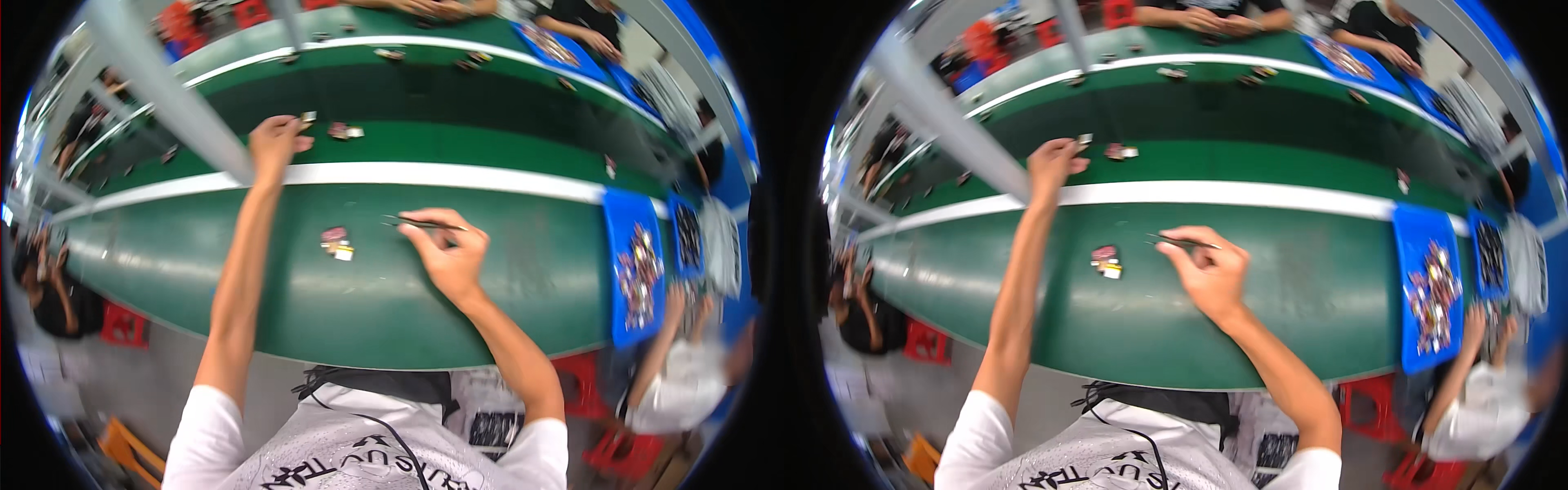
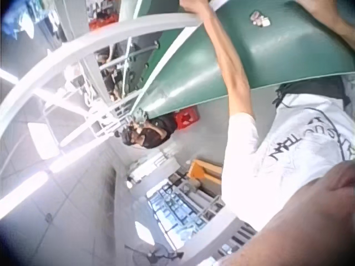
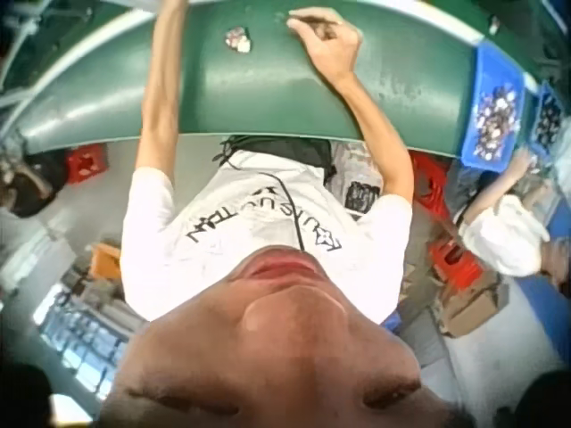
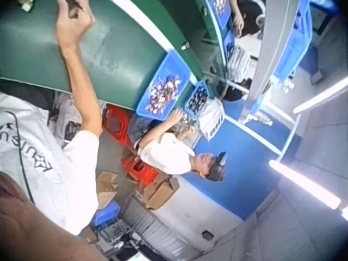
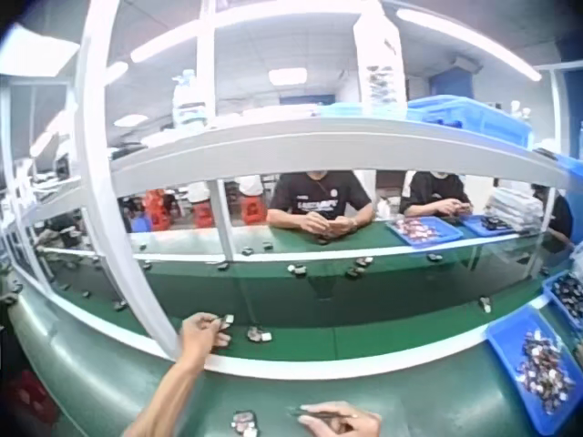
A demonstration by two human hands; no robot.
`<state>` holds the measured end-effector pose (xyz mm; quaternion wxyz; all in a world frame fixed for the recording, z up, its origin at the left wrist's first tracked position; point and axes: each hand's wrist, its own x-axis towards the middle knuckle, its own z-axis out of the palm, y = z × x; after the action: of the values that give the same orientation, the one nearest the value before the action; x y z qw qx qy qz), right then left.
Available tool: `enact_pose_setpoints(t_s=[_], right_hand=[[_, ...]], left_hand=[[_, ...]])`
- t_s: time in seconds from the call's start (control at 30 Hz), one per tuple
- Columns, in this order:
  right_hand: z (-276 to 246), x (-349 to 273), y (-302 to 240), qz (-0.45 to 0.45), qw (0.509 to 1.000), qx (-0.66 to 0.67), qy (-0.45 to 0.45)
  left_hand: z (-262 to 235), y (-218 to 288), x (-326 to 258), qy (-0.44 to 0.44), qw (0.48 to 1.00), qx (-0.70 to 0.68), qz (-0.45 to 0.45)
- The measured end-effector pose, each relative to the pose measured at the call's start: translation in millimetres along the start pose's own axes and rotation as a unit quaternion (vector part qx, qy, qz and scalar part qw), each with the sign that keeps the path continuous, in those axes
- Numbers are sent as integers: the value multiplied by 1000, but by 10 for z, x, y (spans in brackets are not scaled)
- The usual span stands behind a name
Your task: Assembling small electronic components onto a circuit board using tweezers on a factory assembly line.
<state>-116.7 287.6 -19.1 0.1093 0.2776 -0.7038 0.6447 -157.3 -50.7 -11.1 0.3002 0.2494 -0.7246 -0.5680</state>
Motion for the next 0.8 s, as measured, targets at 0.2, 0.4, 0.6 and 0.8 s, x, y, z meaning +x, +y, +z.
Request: enact_pose_setpoints(t_s=[0.2, 0.4, 0.6, 0.8], right_hand=[[15, 35, -78, 86, 993, 83, 0], [-69, 14, -15, 91, 994, 55, -4], [-16, 21, -65, 68, 996, 48, -21], [-27, 27, -37, 91, 993, 67, -35]], left_hand=[[-39, -247, 269, 158, 845, 486, 156], [304, -118, 246, -25, 921, 340, 189], [366, -184, 503, -162, 930, 329, 14], [270, 216, -80, -165, 982, 89, -21]])
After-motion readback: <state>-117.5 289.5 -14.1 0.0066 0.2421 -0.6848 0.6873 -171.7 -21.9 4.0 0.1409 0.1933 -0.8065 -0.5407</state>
